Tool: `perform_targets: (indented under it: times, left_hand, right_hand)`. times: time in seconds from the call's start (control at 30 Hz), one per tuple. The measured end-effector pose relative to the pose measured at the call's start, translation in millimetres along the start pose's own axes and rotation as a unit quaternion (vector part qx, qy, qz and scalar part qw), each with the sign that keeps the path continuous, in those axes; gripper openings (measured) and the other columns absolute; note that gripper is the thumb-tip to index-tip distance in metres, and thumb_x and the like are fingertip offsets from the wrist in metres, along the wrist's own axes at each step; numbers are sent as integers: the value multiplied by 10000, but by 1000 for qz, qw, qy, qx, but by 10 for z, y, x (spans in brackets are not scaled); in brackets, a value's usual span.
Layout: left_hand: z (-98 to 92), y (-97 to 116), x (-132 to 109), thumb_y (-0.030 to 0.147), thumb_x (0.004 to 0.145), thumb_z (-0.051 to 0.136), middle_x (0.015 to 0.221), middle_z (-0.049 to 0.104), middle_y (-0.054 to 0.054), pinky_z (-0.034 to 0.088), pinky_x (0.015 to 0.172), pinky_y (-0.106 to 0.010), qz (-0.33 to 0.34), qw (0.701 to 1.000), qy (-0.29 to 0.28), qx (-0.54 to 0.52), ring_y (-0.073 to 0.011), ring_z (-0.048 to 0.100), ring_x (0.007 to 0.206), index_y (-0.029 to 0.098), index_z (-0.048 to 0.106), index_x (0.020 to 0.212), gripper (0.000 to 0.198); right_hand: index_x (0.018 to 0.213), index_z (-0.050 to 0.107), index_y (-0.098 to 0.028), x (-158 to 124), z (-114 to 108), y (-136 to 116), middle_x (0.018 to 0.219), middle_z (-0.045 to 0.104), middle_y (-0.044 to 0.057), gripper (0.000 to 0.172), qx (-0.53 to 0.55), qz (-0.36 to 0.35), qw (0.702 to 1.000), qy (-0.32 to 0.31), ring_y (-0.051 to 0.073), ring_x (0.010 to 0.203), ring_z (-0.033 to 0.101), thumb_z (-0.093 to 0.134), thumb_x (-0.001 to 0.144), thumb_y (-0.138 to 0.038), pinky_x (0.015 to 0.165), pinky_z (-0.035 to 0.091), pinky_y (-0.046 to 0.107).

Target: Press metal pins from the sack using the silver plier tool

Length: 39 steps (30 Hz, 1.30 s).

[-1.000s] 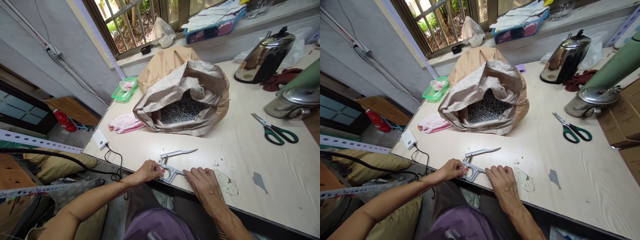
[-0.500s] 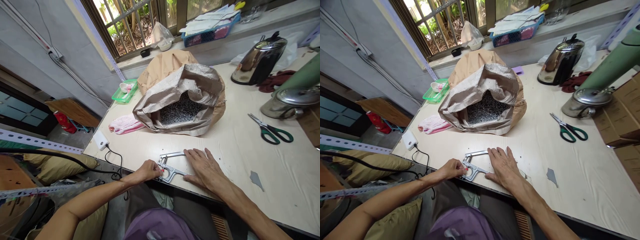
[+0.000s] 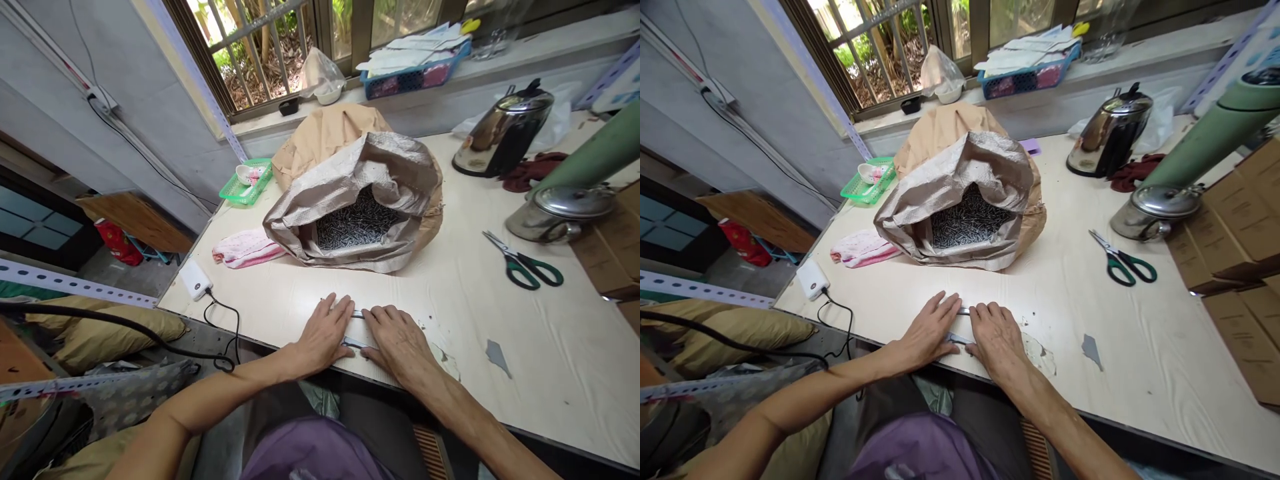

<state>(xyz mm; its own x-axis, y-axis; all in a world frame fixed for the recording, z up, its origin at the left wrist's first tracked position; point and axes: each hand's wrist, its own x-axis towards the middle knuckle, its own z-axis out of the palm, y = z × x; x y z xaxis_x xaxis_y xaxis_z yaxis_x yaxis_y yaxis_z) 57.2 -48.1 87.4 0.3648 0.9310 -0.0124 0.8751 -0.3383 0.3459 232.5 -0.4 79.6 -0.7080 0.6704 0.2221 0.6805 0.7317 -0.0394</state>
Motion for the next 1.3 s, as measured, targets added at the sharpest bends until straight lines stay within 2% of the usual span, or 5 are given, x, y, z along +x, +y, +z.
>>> perform_targets:
  times: [0.37,0.6,0.8,1.13,1.3]
  left_hand:
    - [35,-12,167,260,826,617,835,570,-56,421,749,-330,-1,998,-57,-19,-210,484,848,149,600,880,125]
    - [118,-47,116,289,854,582,896,600,-66,456,761,-342,19,999,-32,-8,-213,521,868,154,583,991,193]
    - [262,110,-83,210,863,553,1324,464,-124,355,1021,-449,73,991,103,39,-293,380,1245,154,476,1212,362]
    - [396,277,-195,292,903,494,957,583,-81,465,850,-302,85,993,45,-71,-195,512,932,144,562,1017,198]
    - [144,12,209,206,916,446,1014,582,-85,477,783,-290,39,983,167,-68,-175,527,917,183,563,1095,215]
  right_hand:
    - [681,493,-204,-34,13,-87,684,513,12,187,54,-17,998,27,143,649,444,478,813,-73,619,309,287]
    - [798,560,-177,-66,10,-41,739,559,41,85,52,-13,999,12,161,688,488,490,832,-144,634,349,292]
    - [1052,568,-198,37,-23,274,913,605,65,234,77,-25,995,-51,178,805,524,507,831,-244,678,392,291]
    - [771,581,-210,293,66,426,776,569,27,256,20,-30,999,36,155,739,457,386,852,-66,676,329,280]
    - [800,572,-228,284,167,471,791,563,13,233,19,-29,998,61,150,734,462,402,847,-75,658,333,280]
